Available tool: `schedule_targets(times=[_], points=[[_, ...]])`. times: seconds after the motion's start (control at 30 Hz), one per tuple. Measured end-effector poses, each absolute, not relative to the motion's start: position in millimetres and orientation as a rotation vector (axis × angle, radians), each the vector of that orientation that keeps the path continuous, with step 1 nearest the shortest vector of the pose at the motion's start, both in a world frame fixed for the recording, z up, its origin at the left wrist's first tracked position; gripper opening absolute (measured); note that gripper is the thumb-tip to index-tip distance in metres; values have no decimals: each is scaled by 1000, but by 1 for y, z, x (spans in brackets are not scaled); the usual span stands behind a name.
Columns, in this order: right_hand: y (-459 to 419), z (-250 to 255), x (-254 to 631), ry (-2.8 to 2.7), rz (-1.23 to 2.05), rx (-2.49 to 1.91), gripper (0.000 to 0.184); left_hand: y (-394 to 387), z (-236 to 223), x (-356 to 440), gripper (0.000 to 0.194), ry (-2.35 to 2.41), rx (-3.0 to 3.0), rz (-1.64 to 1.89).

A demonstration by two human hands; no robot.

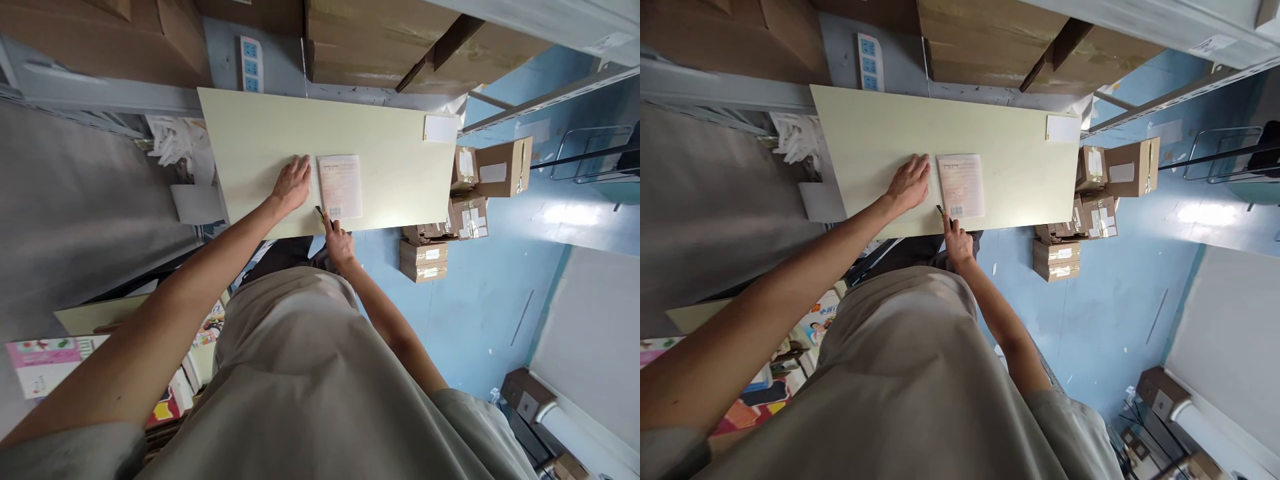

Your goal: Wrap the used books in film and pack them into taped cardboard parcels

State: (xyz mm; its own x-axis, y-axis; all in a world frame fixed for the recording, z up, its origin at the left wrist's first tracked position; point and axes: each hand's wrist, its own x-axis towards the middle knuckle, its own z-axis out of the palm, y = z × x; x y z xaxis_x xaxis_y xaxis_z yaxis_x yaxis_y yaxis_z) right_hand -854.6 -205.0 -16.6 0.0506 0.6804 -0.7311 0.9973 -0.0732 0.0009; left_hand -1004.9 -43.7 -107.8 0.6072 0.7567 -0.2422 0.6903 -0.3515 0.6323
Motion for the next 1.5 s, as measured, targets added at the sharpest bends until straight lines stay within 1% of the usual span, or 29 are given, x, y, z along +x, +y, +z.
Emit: schedule_targets(times=[0.3,0.47,0.63,0.77,0.83,0.9,1.03,1.17,1.33,1.43,1.5], points=[[-215,17,-858,1648,-812,1715,77,-46,-112,-1001,83,1167,2121,96],[-223,28,-861,1643,-888,1713,70,-48,-110,-997,83,1194,2133,57],[-228,39,-846,1639,-904,1846,70,-52,-105,-993,86,1230,2130,130],[-216,61,-822,1615,-877,2014,71,-58,-87,-989,84,1299,2129,-18],[-204,74,-807,1627,-848,2124,71,-63,-70,-983,79,1327,2119,-80],[-189,87,-789,1650,-816,2239,67,-67,-49,-970,71,1295,2148,-41],[-141,112,-746,1756,-690,2447,53,-66,7,-929,50,1118,2233,142],[-69,151,-706,1975,-428,2574,43,-34,76,-886,30,1088,2289,462],[30,203,-667,2325,-53,2508,49,33,162,-849,24,1142,2340,816],[85,215,-651,2421,60,2405,52,65,198,-835,26,1212,2357,935],[116,215,-642,2473,90,2347,50,79,214,-830,29,1263,2372,965]])
